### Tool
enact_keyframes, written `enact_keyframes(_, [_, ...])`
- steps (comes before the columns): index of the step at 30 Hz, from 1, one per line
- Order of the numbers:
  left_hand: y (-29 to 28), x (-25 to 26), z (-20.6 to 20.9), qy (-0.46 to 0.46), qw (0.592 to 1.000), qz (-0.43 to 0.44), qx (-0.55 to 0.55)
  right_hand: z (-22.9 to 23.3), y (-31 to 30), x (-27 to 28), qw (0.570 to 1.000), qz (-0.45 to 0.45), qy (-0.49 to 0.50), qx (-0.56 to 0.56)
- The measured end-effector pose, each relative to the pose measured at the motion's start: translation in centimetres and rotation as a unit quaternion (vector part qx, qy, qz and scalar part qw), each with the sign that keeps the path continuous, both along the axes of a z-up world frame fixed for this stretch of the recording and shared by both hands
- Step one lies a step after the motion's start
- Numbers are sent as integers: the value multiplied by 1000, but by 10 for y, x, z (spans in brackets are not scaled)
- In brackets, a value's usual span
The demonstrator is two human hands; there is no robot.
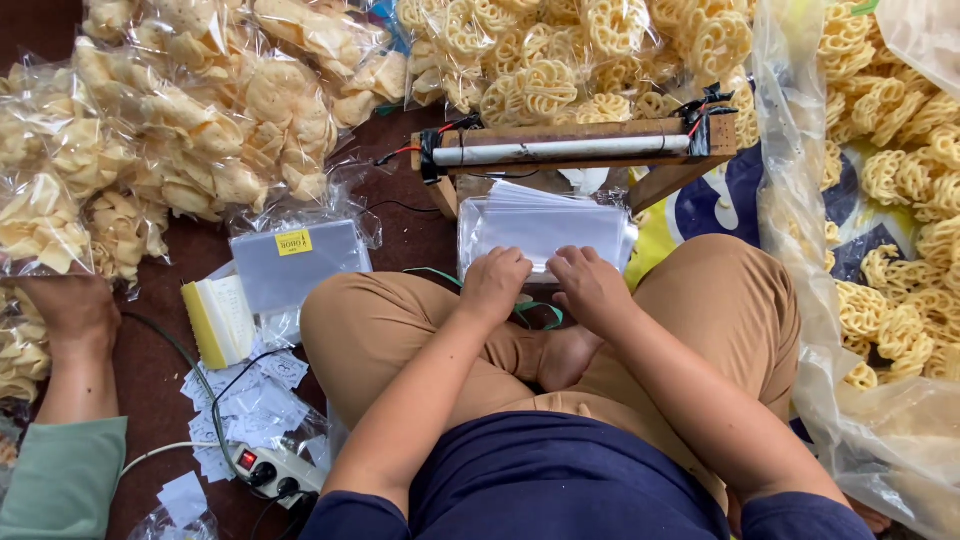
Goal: Packaging individual snacks into plastic bags and sealing them with a heat sealer
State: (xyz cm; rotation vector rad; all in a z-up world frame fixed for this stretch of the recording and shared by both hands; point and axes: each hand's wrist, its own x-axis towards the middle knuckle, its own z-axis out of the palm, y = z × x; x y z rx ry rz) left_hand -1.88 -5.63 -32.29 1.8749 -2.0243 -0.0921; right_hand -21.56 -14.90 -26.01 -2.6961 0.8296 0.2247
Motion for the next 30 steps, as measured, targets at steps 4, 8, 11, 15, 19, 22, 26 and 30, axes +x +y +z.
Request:
enact_keyframes(4, [0, 9, 30, 7, 1000, -23, 2, -17, -7, 3, 997, 0, -67, -29])
enact_keyframes(8, [-1, 9, 48, 48, 998, -31, 28, -1, -1, 6, 996, -33, -77, -12])
enact_keyframes(11, [-3, 10, 64, 66, 996, -33, 55, -5, -7, 8, 990, -96, -94, 27])
enact_keyframes(15, [2, 1, 100, 80, 996, -25, -13, 9, -21, 0, 942, -194, -196, 191])
enact_keyframes(19, [14, -2, 162, 265, 958, 60, -96, 110, -12, -30, 903, -220, -329, 168])
enact_keyframes(22, [17, -15, 196, 435, 888, 125, -76, 137, 5, -48, 705, -258, -488, 446])
enact_keyframes(26, [6, -62, 222, 599, 784, 153, 59, 152, 29, -55, 870, -170, -463, -8])
enact_keyframes(30, [-1, -96, 231, 579, 802, 96, 109, 145, 41, -66, 833, -210, -506, 78])
